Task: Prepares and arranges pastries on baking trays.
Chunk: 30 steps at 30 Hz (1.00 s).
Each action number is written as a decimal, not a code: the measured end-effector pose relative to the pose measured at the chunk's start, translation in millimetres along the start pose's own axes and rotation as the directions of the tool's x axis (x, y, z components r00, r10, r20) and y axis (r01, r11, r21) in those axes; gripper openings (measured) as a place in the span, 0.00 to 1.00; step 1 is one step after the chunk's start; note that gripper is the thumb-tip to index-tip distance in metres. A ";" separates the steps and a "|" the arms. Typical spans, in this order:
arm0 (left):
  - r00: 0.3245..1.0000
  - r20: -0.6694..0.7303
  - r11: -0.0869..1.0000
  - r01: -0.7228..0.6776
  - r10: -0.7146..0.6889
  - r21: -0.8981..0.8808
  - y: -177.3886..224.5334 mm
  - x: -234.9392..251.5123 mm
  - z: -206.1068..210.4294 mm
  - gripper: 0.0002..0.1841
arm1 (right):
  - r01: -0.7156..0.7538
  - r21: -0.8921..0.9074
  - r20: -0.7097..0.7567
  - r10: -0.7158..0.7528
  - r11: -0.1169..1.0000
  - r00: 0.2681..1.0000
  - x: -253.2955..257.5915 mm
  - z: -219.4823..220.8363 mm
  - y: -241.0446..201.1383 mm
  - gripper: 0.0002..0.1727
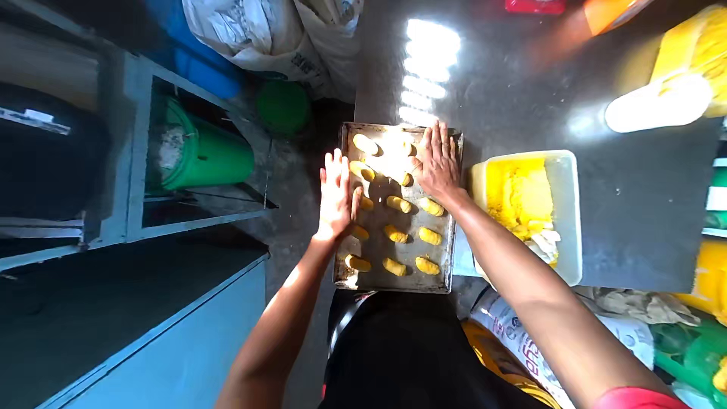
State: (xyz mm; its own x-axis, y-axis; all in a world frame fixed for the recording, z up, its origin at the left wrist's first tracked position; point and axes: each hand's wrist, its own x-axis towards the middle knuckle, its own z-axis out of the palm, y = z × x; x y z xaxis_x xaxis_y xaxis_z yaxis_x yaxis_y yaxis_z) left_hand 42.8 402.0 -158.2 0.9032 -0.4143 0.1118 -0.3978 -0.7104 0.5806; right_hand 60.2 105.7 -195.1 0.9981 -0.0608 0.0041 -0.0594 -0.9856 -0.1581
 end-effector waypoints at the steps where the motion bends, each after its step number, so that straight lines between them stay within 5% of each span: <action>1: 1.000 0.019 1.000 0.011 -0.011 0.016 5.0 -12.3 5.1 0.36 | 0.004 -0.006 0.002 -0.004 1.000 1.000 0.3 4.1 0.6 0.47; 6: 0.989 0.147 0.997 -0.017 0.005 0.081 42.5 -53.5 30.7 0.37 | -0.022 0.117 0.039 0.018 0.993 0.999 -7.3 -25.0 2.8 0.42; 10: 0.948 0.313 0.990 -0.103 0.067 0.100 74.9 -51.2 51.0 0.35 | -0.052 0.163 -0.040 0.060 0.985 0.997 -84.1 -67.0 -23.8 0.42; 17: 0.944 0.303 0.985 -0.159 0.131 0.071 66.6 -51.0 123.2 0.39 | -0.055 -0.001 0.020 0.055 0.998 0.998 -170.7 12.8 -37.0 0.43; 23: 0.932 0.328 0.965 -0.213 0.153 0.153 83.8 -45.1 69.5 0.37 | -0.074 0.095 0.014 0.073 0.993 0.997 -187.1 -32.8 -44.1 0.42; 26: 0.959 0.260 0.951 -0.179 0.112 0.251 61.4 -45.5 30.0 0.37 | -0.089 0.151 -0.036 0.096 0.984 0.995 -220.3 -41.5 -55.0 0.45; 30: 0.975 0.186 0.948 -0.169 0.121 0.269 -6.4 -49.5 56.1 0.39 | -0.089 0.055 0.030 0.088 0.995 0.996 -243.7 2.6 -61.1 0.48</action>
State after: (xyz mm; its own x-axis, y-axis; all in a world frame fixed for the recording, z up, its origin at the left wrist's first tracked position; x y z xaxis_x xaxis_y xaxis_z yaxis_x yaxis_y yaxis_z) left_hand -8.4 395.1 -212.7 0.8027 -0.5957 0.0288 -0.5730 -0.7569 0.3143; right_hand -179.4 181.1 -189.0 0.9891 -0.1421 -0.0390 -0.1472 -0.9662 -0.2116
